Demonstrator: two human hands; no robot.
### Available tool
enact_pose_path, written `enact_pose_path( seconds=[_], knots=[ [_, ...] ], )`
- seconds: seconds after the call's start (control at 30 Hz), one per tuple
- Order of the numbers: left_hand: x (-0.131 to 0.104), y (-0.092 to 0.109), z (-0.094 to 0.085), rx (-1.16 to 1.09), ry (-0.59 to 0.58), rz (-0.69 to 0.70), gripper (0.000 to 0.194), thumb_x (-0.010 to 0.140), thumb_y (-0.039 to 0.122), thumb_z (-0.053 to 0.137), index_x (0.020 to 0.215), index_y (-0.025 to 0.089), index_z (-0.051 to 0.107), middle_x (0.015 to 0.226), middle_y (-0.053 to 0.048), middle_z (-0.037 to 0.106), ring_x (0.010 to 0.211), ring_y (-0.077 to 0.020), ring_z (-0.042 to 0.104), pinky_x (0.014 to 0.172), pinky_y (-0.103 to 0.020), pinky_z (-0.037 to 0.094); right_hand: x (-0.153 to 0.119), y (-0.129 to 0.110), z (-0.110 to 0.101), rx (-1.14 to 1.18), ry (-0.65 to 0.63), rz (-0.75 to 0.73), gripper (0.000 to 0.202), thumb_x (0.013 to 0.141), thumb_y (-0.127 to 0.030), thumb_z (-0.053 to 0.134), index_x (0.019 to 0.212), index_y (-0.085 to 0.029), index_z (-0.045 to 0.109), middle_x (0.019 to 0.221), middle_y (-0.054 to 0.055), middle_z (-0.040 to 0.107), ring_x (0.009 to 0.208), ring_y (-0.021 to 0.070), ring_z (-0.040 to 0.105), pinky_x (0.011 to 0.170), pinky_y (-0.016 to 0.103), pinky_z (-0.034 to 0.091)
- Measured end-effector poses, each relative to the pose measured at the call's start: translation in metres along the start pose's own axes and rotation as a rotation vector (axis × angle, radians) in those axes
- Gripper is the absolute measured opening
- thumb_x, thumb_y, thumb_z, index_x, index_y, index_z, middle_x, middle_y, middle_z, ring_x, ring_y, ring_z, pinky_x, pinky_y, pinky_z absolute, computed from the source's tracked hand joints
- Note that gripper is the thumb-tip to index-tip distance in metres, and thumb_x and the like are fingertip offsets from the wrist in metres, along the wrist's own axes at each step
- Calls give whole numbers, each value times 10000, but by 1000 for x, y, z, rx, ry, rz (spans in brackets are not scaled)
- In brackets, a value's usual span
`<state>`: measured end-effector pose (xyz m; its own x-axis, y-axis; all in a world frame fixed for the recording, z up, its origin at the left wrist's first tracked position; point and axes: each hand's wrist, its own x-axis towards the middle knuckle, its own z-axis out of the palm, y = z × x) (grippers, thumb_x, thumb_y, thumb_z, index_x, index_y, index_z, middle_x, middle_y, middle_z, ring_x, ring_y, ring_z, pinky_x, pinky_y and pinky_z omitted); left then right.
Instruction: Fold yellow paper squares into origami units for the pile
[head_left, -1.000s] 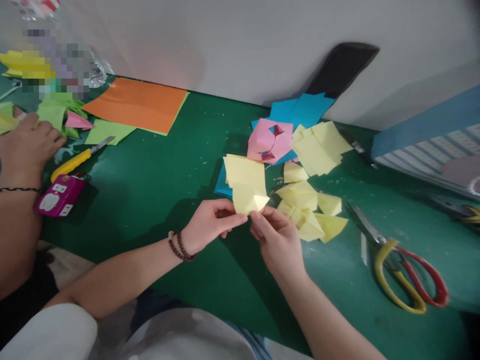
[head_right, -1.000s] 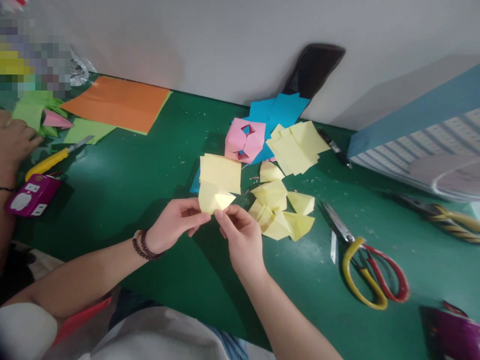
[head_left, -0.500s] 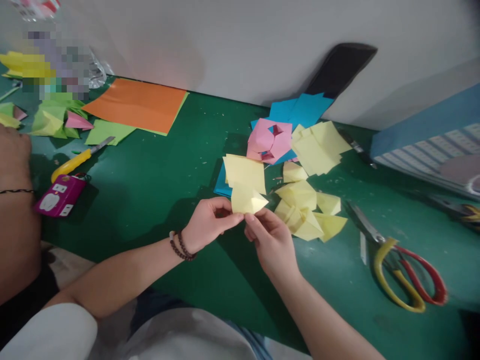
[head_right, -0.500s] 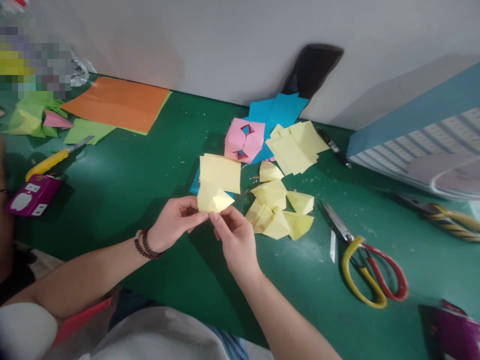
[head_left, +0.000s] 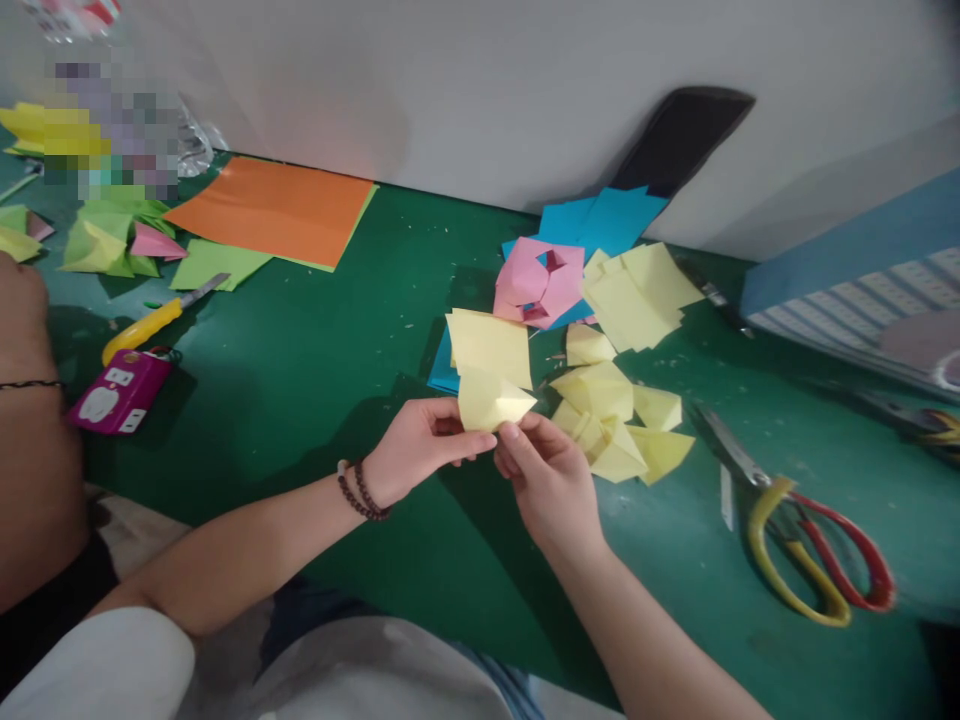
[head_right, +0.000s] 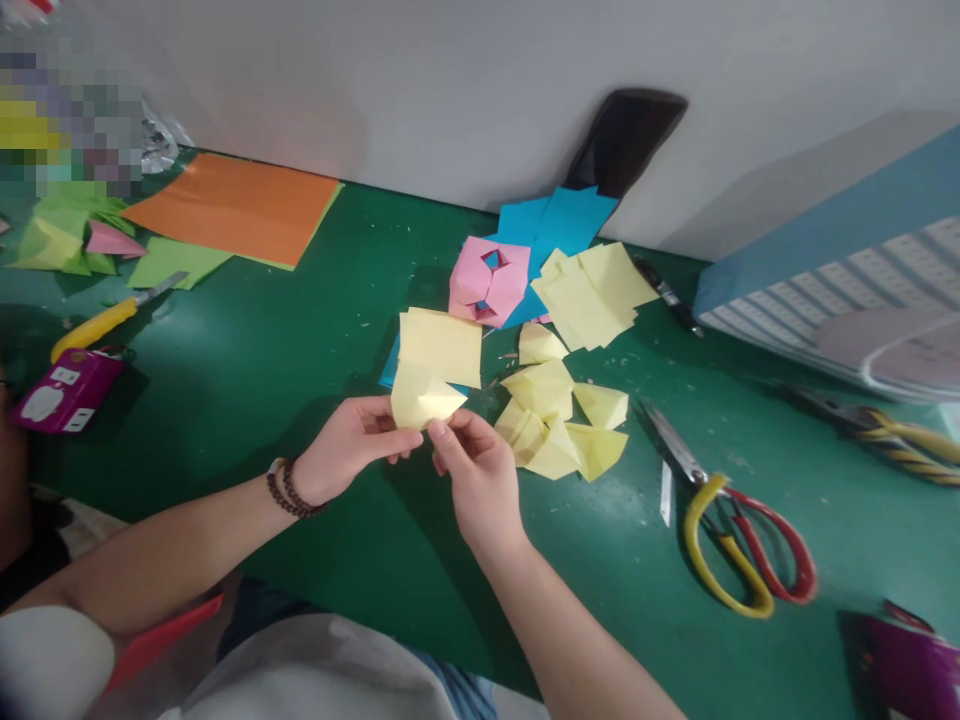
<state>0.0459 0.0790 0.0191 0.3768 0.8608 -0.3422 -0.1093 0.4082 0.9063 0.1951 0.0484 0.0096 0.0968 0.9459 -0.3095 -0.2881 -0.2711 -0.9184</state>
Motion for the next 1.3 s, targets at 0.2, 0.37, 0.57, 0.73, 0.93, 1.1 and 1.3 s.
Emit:
enact_pose_path(
  seconds=[0.2, 0.37, 0.57, 0.73, 0.93, 1.1, 1.3],
  knots=[
    [-1, 3, 2, -7, 57, 20, 229, 656, 279, 800, 792, 114, 719, 566, 7, 617, 526, -93, 543, 480, -200, 412, -2, 1, 2, 33, -51, 3, 284, 726, -444, 775, 715, -210, 614, 531, -67, 451, 499, 77, 396, 496, 236, 339],
    [-1, 5, 3, -73, 11, -17, 233, 622, 244, 829, 785, 116, 722, 611, -10, 661, 556, -111, 587, 524, -222, 461, -1, -3, 3, 90, -92, 61, 340, 701, -476, 784, 664, -205, 583, 518, -64, 445, 490, 77, 368, 492, 244, 335],
    [3, 1, -3, -257, -66, 7, 412, 579, 298, 883, 932, 147, 733, 943, -71, 735, 864, -189, 671, 813, -331, 531, 2, -8, 0, 9, -116, 24, 337, 738, -515, 742, 719, -212, 595, 542, -55, 457, 513, 90, 385, 511, 258, 342],
    [5, -4, -3, -324, -103, 66, 337, 685, 380, 823, 919, 151, 746, 928, -74, 728, 853, -192, 655, 803, -345, 526, 1, -7, -1, -3, -157, 19, 311, 748, -516, 728, 774, -218, 640, 569, -42, 484, 549, 110, 428, 536, 273, 366],
    [4, -5, -3, -396, -194, 25, 375, 669, 346, 843, 980, 162, 742, 992, -75, 715, 902, -190, 634, 846, -346, 503, 2, -5, -3, 90, -160, 79, 305, 670, -471, 806, 827, -229, 707, 622, -31, 529, 552, 95, 394, 545, 268, 362],
    [3, -3, -3, -411, -214, -14, 429, 658, 383, 847, 1003, 154, 734, 1046, -101, 705, 904, -207, 626, 831, -354, 504, 5, -8, -7, -5, -212, 66, 292, 673, -482, 801, 755, -219, 704, 617, -22, 530, 571, 107, 406, 555, 275, 364],
    [2, -6, -2, -435, -175, -28, 393, 637, 334, 856, 970, 166, 731, 1023, -72, 677, 847, -178, 603, 787, -328, 498, 5, -11, -9, -39, -270, 129, 326, 653, -511, 804, 746, -215, 705, 625, -12, 553, 594, 122, 443, 566, 281, 382]
  ],
)
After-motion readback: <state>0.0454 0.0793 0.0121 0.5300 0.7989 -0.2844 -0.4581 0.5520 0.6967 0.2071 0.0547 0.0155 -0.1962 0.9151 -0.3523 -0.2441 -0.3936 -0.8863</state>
